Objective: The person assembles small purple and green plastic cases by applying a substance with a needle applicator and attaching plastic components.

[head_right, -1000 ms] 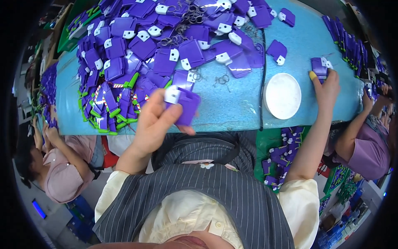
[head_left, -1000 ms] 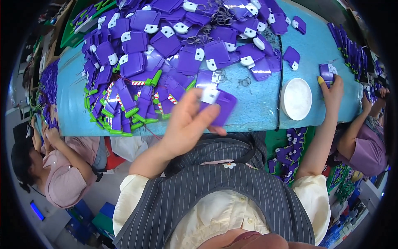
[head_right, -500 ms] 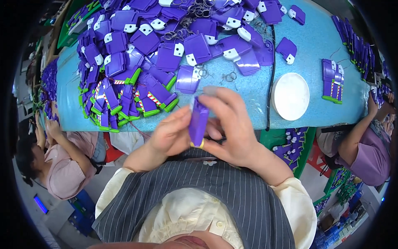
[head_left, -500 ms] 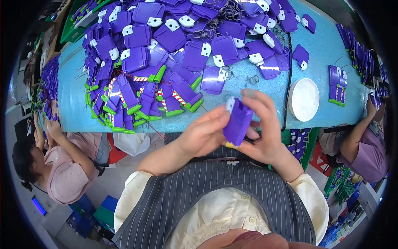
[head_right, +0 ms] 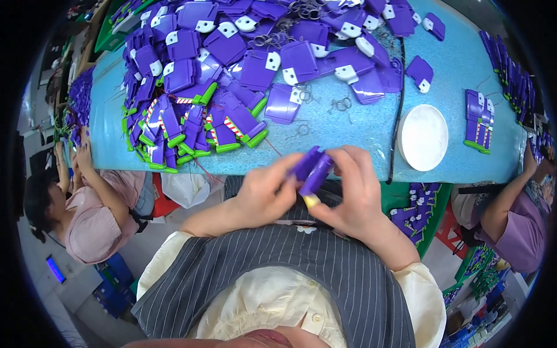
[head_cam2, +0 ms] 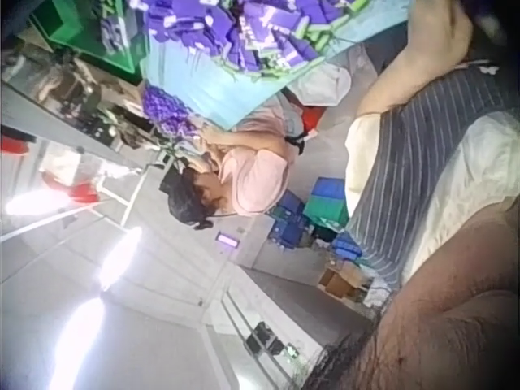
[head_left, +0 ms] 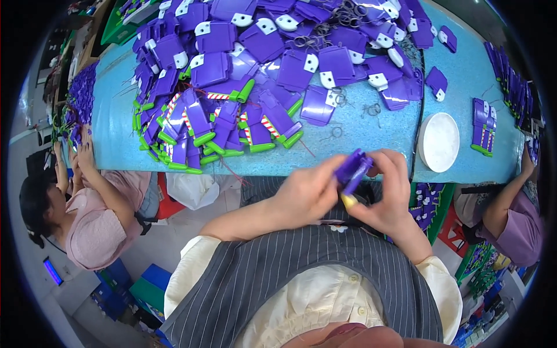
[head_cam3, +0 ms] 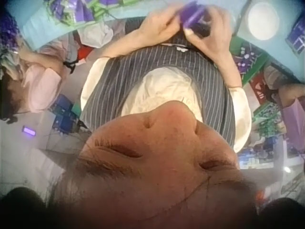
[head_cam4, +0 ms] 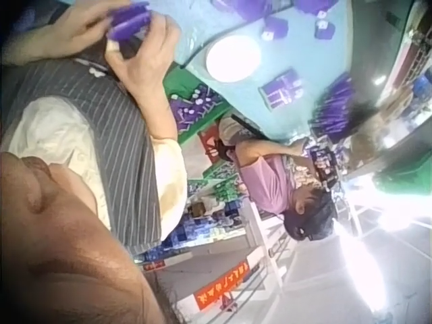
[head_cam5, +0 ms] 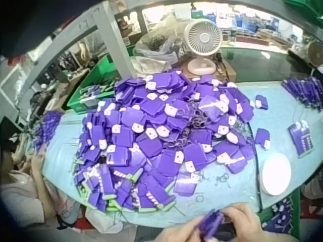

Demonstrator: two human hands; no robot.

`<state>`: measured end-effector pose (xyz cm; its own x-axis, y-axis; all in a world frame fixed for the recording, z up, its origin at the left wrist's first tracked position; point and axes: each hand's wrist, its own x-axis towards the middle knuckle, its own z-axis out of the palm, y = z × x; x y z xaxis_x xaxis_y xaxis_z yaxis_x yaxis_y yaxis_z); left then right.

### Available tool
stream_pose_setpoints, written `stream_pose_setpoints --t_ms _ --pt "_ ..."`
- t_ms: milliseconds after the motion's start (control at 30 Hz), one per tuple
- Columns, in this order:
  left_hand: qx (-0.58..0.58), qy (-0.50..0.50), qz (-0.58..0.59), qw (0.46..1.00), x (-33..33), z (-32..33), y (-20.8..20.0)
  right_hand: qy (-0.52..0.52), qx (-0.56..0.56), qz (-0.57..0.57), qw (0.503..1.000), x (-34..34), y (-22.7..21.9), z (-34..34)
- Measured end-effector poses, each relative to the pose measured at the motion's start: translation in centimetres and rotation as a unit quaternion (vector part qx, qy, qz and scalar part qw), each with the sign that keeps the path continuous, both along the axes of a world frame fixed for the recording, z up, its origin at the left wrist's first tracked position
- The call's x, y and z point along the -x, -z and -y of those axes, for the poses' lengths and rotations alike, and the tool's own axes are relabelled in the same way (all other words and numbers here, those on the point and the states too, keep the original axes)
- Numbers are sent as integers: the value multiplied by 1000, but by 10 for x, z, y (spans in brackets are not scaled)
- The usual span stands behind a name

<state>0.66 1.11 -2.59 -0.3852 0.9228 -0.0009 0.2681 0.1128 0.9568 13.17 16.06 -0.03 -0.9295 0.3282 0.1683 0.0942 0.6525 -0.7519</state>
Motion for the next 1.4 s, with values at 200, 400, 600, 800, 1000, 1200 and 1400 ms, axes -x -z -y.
stream_pose_setpoints --t_ms 200,400,600,800,1000,1200,1400 --pt "-72 -273 341 897 42 26 -20 86 -104 71 988 11 1 -13" --pt "-133 -346 308 876 36 18 -9 -80 -144 33 986 85 6 30" --pt "-175 -234 477 829 51 19 3 -71 -83 -10 994 64 8 7" --pt "-78 -194 464 861 37 -9 5 20 534 -112 838 2 -8 -8" --pt "-152 -103 449 874 22 -24 -3 -12 634 25 773 8 24 17" --pt "-123 38 423 897 37 -26 -1 -6 427 20 904 -5 30 19" --pt "-118 9 500 858 48 -35 0 -250 273 152 916 15 31 23"
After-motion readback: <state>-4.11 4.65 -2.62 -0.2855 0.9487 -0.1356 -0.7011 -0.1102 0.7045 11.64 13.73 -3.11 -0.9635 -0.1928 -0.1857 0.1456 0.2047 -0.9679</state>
